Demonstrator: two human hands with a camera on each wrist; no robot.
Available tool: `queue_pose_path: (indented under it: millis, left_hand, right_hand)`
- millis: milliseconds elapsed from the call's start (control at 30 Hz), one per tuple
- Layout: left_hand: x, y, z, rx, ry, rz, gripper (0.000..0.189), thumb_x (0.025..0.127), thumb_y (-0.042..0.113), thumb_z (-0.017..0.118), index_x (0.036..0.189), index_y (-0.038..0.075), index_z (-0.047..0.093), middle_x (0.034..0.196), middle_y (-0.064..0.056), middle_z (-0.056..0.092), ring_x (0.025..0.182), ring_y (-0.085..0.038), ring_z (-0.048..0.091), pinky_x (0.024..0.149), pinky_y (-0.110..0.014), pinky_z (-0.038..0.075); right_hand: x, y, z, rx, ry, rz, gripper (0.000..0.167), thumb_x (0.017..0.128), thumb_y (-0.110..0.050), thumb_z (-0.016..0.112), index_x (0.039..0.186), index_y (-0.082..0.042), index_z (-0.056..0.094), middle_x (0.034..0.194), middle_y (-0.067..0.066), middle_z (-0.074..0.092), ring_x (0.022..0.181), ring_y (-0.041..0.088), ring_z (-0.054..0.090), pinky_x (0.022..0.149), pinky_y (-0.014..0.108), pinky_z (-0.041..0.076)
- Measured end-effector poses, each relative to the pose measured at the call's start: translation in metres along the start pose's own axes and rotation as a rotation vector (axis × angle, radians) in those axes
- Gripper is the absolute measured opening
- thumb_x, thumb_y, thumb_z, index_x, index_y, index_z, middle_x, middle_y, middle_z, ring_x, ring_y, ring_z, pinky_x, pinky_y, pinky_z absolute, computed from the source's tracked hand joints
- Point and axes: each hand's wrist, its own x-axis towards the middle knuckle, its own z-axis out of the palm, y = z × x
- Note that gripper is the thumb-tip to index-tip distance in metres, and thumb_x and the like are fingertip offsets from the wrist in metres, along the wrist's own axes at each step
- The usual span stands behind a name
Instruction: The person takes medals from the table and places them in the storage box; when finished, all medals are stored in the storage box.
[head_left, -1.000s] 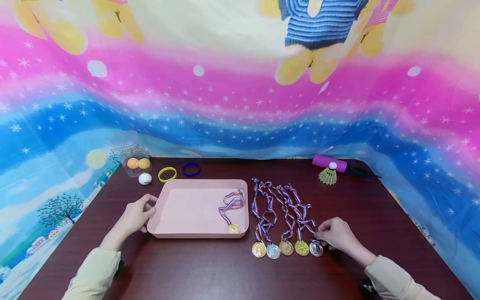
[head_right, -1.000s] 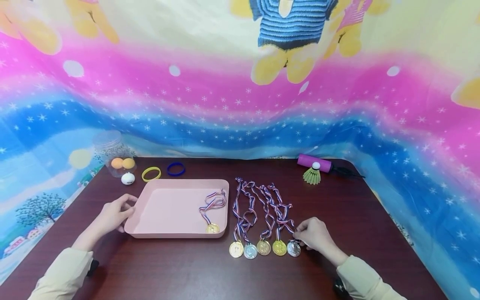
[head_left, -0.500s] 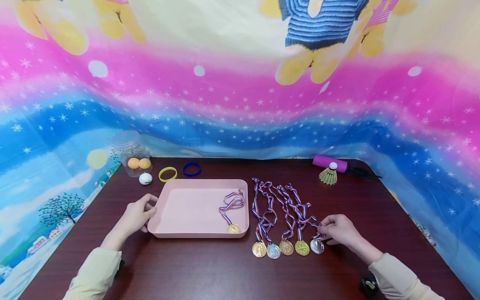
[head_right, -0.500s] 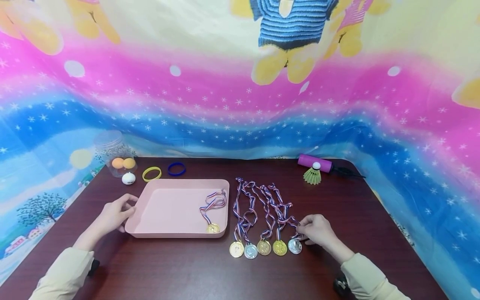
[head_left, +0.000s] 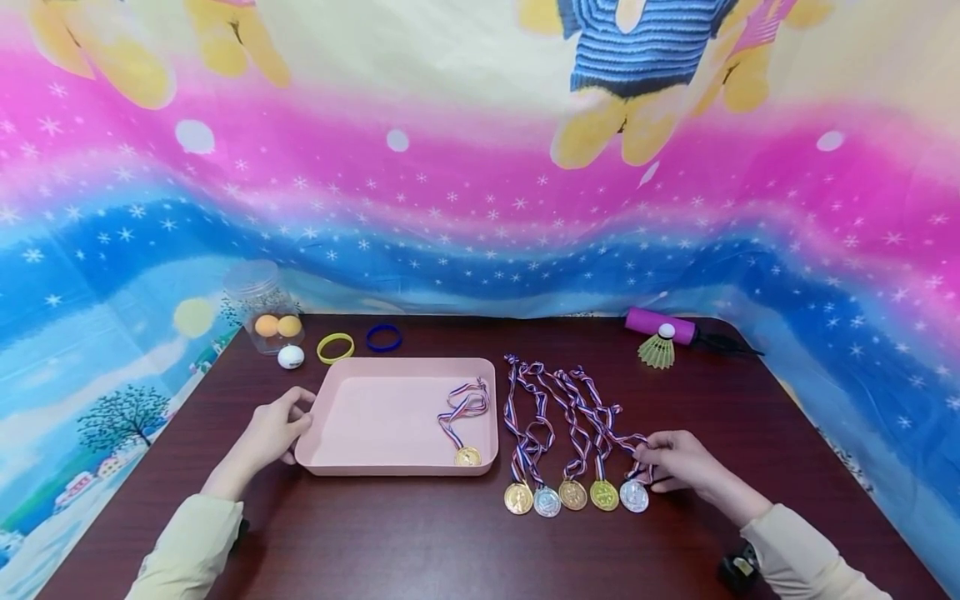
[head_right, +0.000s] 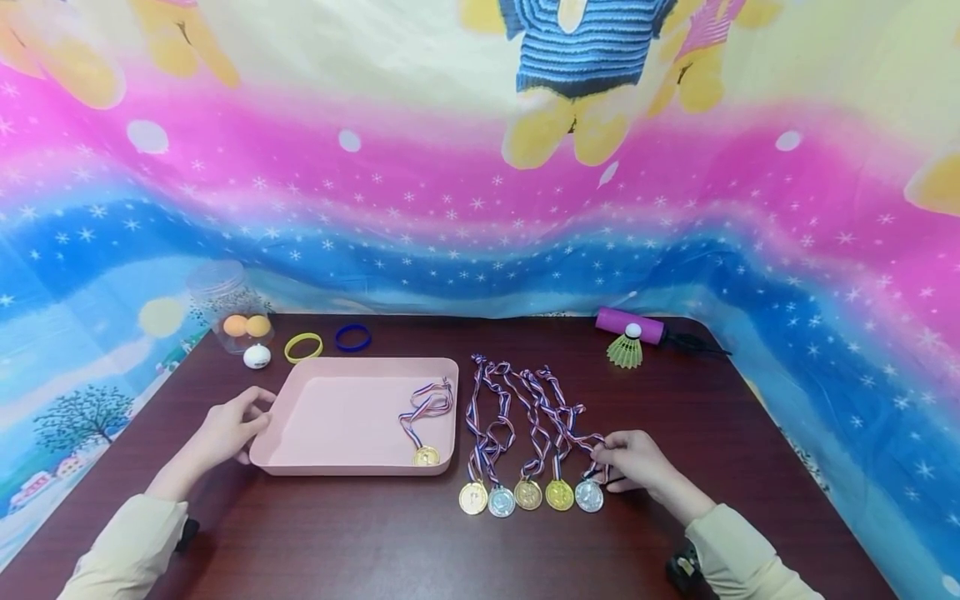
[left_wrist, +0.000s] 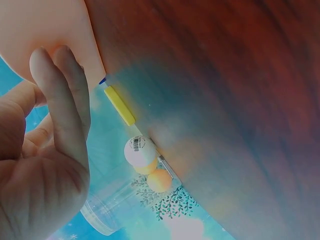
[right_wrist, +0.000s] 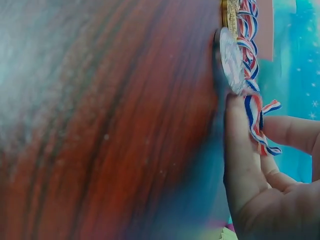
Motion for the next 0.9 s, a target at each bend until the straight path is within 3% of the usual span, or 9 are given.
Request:
queue_pose_path:
  millis: [300, 533, 900]
  left_hand:
    - [-0.0006, 0.0008, 0.0002, -0.005, 0.002, 0.0, 0.031, 0.096, 0.006, 0.048, 0.126, -0.001, 0.044, 0.09, -0.018, 0.063, 0.051, -0.016, 0.058, 0.043, -0.033, 0.054]
    - [-0.0012, 0.0014, 0.0001, -0.006, 0.007, 0.003, 0.031, 0.096, 0.005, 0.048, 0.126, -0.001, 0.044, 0.088, -0.018, 0.063, 0.049, -0.016, 0.057, 0.043, -0.034, 0.054]
    - [-0.0011, 0.0006, 0.001, -0.005, 0.013, 0.013, 0.03, 0.095, 0.005, 0.048, 0.124, -0.001, 0.045, 0.088, -0.017, 0.064, 0.048, -0.015, 0.057, 0.042, -0.033, 0.054]
  right_hand:
    - [-0.0001, 0.0016, -0.0039, -0.05, -0.091, -0.082, 0.017, 0.096, -0.012, 0.05, 0.094, 0.004, 0.053, 0.079, -0.005, 0.07, 0.062, 0.004, 0.055, 0.051, 0.02, 0.045]
    - [-0.0001, -0.0025, -0.0046, 0.04, -0.131, -0.078, 0.016, 0.1, -0.008, 0.041, 0.097, 0.007, 0.045, 0.081, 0.0, 0.069, 0.066, 0.006, 0.06, 0.061, 0.024, 0.055]
    - [0.0004, -0.0049, -0.006, 0.115, -0.144, -0.04, 0.018, 0.1, -0.01, 0.039, 0.102, 0.008, 0.042, 0.082, 0.002, 0.07, 0.062, 0.007, 0.062, 0.058, 0.027, 0.059]
